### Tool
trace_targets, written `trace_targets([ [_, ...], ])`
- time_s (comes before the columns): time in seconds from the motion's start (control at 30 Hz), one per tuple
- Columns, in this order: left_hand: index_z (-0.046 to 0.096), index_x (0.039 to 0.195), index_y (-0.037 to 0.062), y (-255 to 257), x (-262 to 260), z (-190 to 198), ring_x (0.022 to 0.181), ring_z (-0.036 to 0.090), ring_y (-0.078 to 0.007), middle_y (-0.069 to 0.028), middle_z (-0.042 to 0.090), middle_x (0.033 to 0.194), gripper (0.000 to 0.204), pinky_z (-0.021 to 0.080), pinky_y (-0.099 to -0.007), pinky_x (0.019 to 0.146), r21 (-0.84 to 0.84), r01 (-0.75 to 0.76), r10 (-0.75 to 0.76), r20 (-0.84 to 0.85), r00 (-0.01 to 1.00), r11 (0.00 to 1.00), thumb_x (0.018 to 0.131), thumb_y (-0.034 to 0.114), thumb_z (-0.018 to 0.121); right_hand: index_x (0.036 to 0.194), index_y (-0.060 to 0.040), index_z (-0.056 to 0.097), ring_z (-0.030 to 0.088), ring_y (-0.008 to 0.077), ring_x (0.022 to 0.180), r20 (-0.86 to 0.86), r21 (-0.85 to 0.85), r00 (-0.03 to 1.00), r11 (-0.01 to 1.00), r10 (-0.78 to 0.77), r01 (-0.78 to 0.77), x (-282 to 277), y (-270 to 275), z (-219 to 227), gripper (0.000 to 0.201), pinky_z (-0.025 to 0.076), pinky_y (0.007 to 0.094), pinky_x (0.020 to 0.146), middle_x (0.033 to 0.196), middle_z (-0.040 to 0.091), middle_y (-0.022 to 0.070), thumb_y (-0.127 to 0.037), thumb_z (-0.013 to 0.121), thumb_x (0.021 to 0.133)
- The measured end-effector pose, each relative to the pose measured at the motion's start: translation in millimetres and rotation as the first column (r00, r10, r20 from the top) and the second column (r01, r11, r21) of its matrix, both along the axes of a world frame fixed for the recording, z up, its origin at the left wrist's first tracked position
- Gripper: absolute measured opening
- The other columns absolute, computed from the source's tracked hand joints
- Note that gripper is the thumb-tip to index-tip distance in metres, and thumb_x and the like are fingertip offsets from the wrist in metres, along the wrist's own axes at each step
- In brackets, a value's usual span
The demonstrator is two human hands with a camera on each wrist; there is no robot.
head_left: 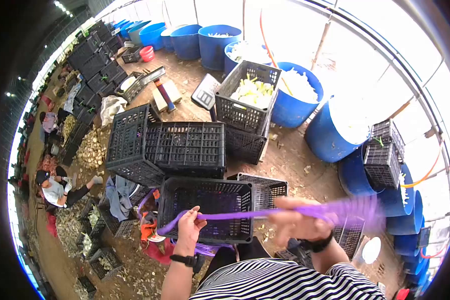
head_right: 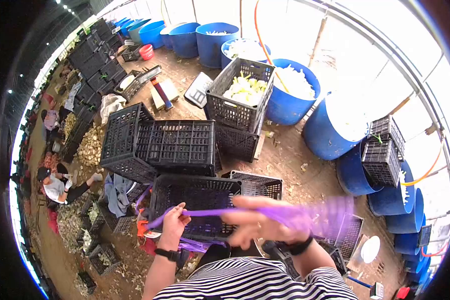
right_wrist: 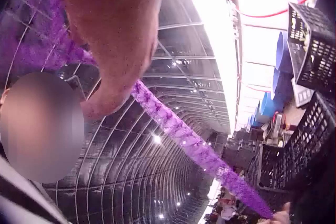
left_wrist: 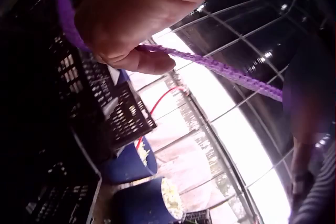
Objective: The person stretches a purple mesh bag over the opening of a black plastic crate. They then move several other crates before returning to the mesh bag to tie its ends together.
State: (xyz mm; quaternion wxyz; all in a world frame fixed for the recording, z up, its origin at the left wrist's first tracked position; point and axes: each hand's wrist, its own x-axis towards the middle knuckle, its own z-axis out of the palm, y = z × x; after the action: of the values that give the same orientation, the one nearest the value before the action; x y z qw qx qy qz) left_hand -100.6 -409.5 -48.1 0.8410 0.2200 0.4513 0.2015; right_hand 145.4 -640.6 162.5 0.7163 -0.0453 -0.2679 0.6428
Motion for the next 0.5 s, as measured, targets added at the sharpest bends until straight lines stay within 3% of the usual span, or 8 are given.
trace_targets([
  [0.1,0.058,0.118,0.0072,4,-9,-68,0.067,0.065,-0.0199,-0.0073,0.064,0.084,0.024,0.056,-0.0354,0.058,0.122,0.079,-0.045,-0.263,0.964,0.989,0.097,0.011,0.048,0.141,0.0020,0.033,0.059,0.0286,0.109,0.152,-0.278,0.978,0.943,-0.144,0.182,-3,44,-21,0.052,0.048,0.0332,0.087,0.137,0.045,0.0260,-0.014,0.051,0.095],
  [0.17,0.055,0.126,0.0115,-5,-1,-45,0.067,0.065,-0.0207,-0.0071,0.063,0.083,0.030,0.056,-0.0357,0.060,0.080,0.343,-0.263,-0.488,0.832,0.936,0.096,0.015,0.050,0.118,0.0001,0.057,0.062,0.0119,0.077,0.724,-0.423,0.687,0.746,-0.063,0.515,-6,63,-72,0.026,0.048,0.0226,0.066,0.100,0.067,0.0136,-0.013,0.046,0.099],
  [0.23,0.053,0.129,0.0121,-7,6,-22,0.069,0.064,-0.0238,-0.0086,0.062,0.081,0.036,0.055,-0.0368,0.064,0.030,0.457,-0.353,-0.590,0.726,0.889,0.094,0.016,0.055,0.098,-0.0014,0.064,0.045,0.0039,0.052,0.744,-0.408,0.663,0.723,-0.090,0.557,-22,74,-98,0.027,0.035,0.0199,0.047,0.060,0.053,-0.0024,-0.021,0.046,0.101],
  [0.3,0.056,0.125,0.0085,5,-12,-42,0.076,0.063,-0.0266,-0.0120,0.062,0.083,0.036,0.053,-0.0366,0.069,0.623,0.745,0.099,-0.779,0.619,0.240,0.090,0.016,0.061,0.097,-0.0012,0.065,0.040,0.0035,0.051,0.720,-0.473,0.693,0.706,-0.036,0.528,-33,77,-93,0.029,0.032,0.0201,0.047,0.057,0.046,-0.0046,-0.022,0.045,0.102],
  [0.37,0.060,0.121,0.0056,20,-24,-38,0.087,0.062,-0.0245,-0.0137,0.061,0.097,0.035,0.050,-0.0338,0.078,0.734,0.595,0.103,-0.654,0.750,0.326,0.088,0.018,0.065,0.095,-0.0014,0.066,0.040,0.0034,0.052,0.695,-0.430,0.713,0.740,-0.095,0.517,-40,77,-75,0.026,0.033,0.0212,0.047,0.057,0.045,-0.0039,-0.019,0.048,0.100],
  [0.4,0.058,0.124,0.0027,4,-11,46,0.094,0.062,-0.0189,-0.0118,0.061,0.110,0.042,0.050,-0.0306,0.081,0.815,0.410,-0.137,-0.390,0.911,0.410,0.088,0.022,0.067,0.092,-0.0020,0.067,0.050,0.0100,0.055,0.908,-0.393,0.374,0.696,0.191,0.600,-54,82,-45,0.023,0.041,0.0263,0.052,0.059,0.052,0.0021,-0.018,0.052,0.096],
  [0.43,0.056,0.126,0.0012,-5,-4,83,0.098,0.060,-0.0153,-0.0106,0.057,0.120,0.046,0.049,-0.0273,0.082,0.746,0.370,-0.335,-0.207,0.919,0.554,0.087,0.023,0.068,0.092,-0.0020,0.067,0.050,0.0100,0.055,0.908,-0.395,0.367,0.695,0.199,0.601,-63,87,-46,0.023,0.041,0.0263,0.052,0.059,0.052,0.0021,-0.018,0.052,0.096],
  [0.5,0.059,0.122,0.0010,-20,8,140,0.090,0.060,-0.0131,-0.0064,0.060,0.113,0.043,0.047,-0.0224,0.081,0.827,0.233,-0.404,-0.009,0.915,0.511,0.084,0.015,0.072,0.090,-0.0017,0.067,0.061,0.0199,0.062,0.951,-0.306,0.115,0.838,0.285,0.452,-83,100,-55,0.022,0.048,0.0335,0.061,0.066,0.061,0.0109,-0.020,0.054,0.092],
])
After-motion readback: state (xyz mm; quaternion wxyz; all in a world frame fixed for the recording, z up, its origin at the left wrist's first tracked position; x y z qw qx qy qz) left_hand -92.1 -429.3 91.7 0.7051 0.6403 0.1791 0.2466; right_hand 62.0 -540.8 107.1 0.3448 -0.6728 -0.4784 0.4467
